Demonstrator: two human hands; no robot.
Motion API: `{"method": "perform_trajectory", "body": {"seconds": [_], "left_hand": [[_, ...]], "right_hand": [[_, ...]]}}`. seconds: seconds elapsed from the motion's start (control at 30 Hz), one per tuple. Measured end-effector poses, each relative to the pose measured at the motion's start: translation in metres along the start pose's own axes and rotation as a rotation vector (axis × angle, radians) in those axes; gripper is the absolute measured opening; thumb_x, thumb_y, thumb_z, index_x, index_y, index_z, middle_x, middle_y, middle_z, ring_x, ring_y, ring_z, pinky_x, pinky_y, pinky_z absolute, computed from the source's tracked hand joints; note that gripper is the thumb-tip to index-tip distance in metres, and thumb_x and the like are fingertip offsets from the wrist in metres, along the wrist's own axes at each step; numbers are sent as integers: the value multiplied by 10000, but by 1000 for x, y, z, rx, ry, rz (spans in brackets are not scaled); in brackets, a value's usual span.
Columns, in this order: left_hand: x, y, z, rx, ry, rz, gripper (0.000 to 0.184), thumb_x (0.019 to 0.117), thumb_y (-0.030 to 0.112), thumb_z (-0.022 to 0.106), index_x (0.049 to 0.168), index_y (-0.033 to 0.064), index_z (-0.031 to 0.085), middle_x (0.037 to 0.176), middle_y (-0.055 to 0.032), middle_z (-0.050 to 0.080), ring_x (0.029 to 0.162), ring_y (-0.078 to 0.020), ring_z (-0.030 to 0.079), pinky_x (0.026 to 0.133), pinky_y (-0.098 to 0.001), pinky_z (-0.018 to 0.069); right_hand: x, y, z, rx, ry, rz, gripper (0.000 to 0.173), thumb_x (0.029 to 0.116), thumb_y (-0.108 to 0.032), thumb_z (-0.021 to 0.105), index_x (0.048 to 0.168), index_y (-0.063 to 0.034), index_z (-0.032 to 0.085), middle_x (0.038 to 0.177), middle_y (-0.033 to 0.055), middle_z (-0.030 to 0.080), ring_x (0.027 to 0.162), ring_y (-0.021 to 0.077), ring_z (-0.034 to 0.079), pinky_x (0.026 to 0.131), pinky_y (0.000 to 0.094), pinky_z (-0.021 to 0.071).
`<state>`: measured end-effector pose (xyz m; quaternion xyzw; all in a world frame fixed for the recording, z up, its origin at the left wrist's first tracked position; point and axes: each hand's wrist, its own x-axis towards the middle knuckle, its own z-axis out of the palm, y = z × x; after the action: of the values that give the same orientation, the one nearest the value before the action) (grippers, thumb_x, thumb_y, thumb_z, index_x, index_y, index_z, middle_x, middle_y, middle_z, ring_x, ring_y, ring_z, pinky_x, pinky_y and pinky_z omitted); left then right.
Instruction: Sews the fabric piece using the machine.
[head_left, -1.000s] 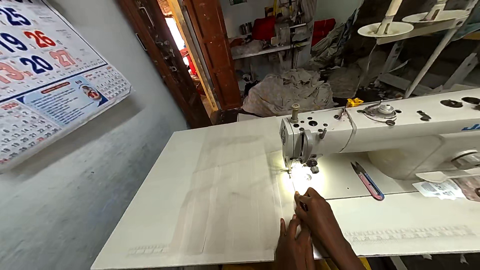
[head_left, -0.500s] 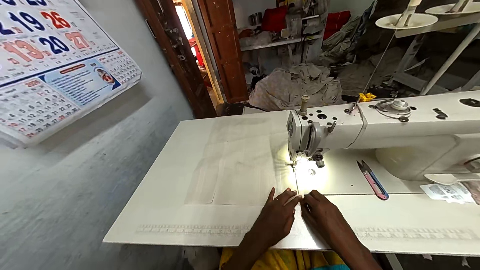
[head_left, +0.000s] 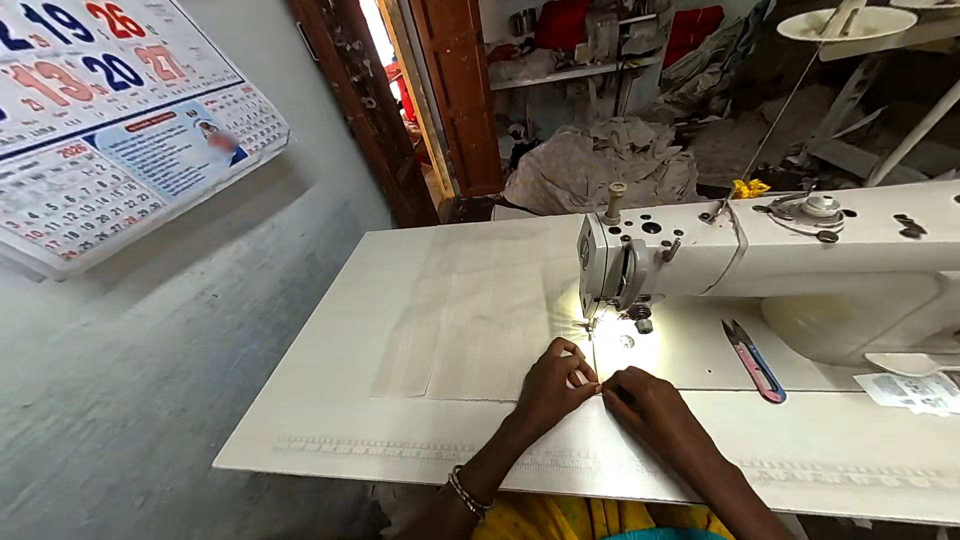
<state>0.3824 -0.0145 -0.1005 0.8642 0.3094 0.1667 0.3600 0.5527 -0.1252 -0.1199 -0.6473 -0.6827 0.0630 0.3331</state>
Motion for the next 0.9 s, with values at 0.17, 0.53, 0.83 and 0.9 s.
{"method": "perform_trajectory", "body": {"seconds": [0.17,0.53,0.83,0.9], "left_hand": [[-16,-15,25,423,320,452,194,990,221,614,1005,126,783,1112,-45,740,972,-213,706,858,-404,568],[22,10,-22,200,-95,-264,296,892,485,747,994,210,786,1623,-35,373,1584,-313,79,1100,-816,-43],[51,19,-37,193,-115,-270,211,914,345,772,958,140,794,1626,-54,382,1570,-366,118,1049,-856,16],[60,14,-35,190,-94,-296,205,902,345,778,960,149,802,1621,-41,385,1569,-349,132,1054,-853,30]], "right_hand": [[-4,5,15,-230,106,-237,164,961,-124,571,904,-44,702,844,87,650,780,226,688,685,320,597],[-5,-7,28,-139,225,-31,195,962,-111,580,1011,-50,758,938,95,672,842,235,682,726,325,593],[13,-25,36,-140,283,173,258,928,-40,610,1139,7,751,966,178,640,871,350,644,728,461,552],[21,-29,31,-109,246,236,253,933,-21,615,1147,20,744,1005,218,640,924,395,639,761,511,539]]}}
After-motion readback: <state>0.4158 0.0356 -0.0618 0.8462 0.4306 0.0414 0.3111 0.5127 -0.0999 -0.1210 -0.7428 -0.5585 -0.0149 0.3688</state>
